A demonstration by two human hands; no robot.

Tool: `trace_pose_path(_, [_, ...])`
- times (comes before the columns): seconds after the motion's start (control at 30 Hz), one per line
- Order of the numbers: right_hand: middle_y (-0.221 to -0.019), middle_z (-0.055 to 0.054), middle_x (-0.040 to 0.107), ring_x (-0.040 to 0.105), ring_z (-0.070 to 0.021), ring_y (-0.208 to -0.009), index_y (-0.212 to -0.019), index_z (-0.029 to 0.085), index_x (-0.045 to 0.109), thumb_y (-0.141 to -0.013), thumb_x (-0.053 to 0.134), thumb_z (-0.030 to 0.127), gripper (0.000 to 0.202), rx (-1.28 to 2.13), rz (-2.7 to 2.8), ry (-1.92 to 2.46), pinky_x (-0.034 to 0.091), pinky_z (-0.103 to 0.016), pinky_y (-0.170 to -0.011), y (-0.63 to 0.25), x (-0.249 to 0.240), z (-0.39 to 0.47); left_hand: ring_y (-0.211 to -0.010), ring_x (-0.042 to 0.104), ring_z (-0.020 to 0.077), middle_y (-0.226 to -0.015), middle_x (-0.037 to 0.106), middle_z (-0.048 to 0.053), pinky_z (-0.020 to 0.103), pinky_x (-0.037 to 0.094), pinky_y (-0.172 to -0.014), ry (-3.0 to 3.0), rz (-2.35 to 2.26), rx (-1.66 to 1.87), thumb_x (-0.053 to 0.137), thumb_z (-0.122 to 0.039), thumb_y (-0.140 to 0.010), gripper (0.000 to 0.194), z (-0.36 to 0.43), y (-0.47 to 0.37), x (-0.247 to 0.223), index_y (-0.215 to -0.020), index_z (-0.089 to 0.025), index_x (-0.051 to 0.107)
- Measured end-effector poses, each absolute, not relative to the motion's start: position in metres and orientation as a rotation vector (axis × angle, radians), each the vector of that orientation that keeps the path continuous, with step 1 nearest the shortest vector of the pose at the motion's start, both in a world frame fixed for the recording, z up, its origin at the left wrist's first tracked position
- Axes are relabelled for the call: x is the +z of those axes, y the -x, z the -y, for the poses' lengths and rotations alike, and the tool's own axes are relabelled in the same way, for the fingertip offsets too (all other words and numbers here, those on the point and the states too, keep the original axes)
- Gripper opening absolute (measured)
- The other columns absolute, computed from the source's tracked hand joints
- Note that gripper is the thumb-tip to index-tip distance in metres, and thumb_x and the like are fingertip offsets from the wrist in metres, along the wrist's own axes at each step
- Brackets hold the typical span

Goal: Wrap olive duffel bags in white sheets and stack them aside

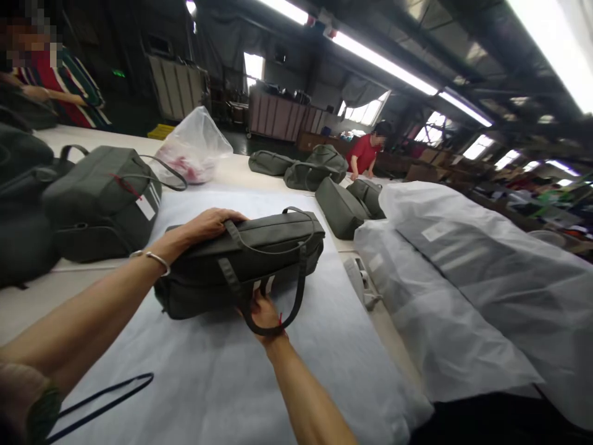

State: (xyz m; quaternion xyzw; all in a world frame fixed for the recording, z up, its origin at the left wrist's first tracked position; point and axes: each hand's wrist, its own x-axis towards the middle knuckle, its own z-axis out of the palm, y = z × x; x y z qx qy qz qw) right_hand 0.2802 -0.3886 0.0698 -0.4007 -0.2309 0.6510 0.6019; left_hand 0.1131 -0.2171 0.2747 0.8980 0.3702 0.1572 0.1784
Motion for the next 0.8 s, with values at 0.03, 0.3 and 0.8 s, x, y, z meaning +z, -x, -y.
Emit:
trace_pose_path(0.03, [-0.088,0.006,0.071,0.067,-0.0177,-0.090,-0.093,0.029,0.064,-0.085,0.064,0.034,0.010,1.539,0.451,0.884,0.053,-0.047,-0.090,-0.280,0.067,0.386,-0.111,0.061,0.0203,-0.122,0.069,0.002,0.030,0.042,-0.102,-2.546,-1.020,0.437,0.040,-0.005,-0.067,0.063,0.211,-0.115,0.273,-0.122,-0.021,0.065])
trace_pose_path(0.3, [-0.091,0.002,0.071,0.067,-0.0183,-0.084,-0.093,0.026,0.063,-0.071,0.081,0.027,0.028,1.666,0.035,0.886,0.054,-0.040,-0.087,-0.283,0.017,0.382,-0.115,0.060,0.0201,-0.127,0.066,-0.001,0.029,0.047,-0.095,-2.631,-1.146,0.262,0.038,-0.006,-0.074,0.062,0.189,-0.134,0.217,-0.125,-0.030,0.062])
trace_pose_path(0.8, [-0.122,-0.001,0.063,0.060,-0.0248,-0.116,-0.115,0.031,0.052,-0.074,0.074,0.032,0.046,1.630,0.169,0.948,0.050,-0.049,-0.096,-0.219,-0.001,0.383,-0.111,0.060,0.0192,-0.122,0.067,-0.002,0.028,0.045,-0.095,-2.594,-1.106,0.337,0.040,-0.013,-0.078,0.053,0.192,-0.069,0.217,-0.123,-0.031,0.063])
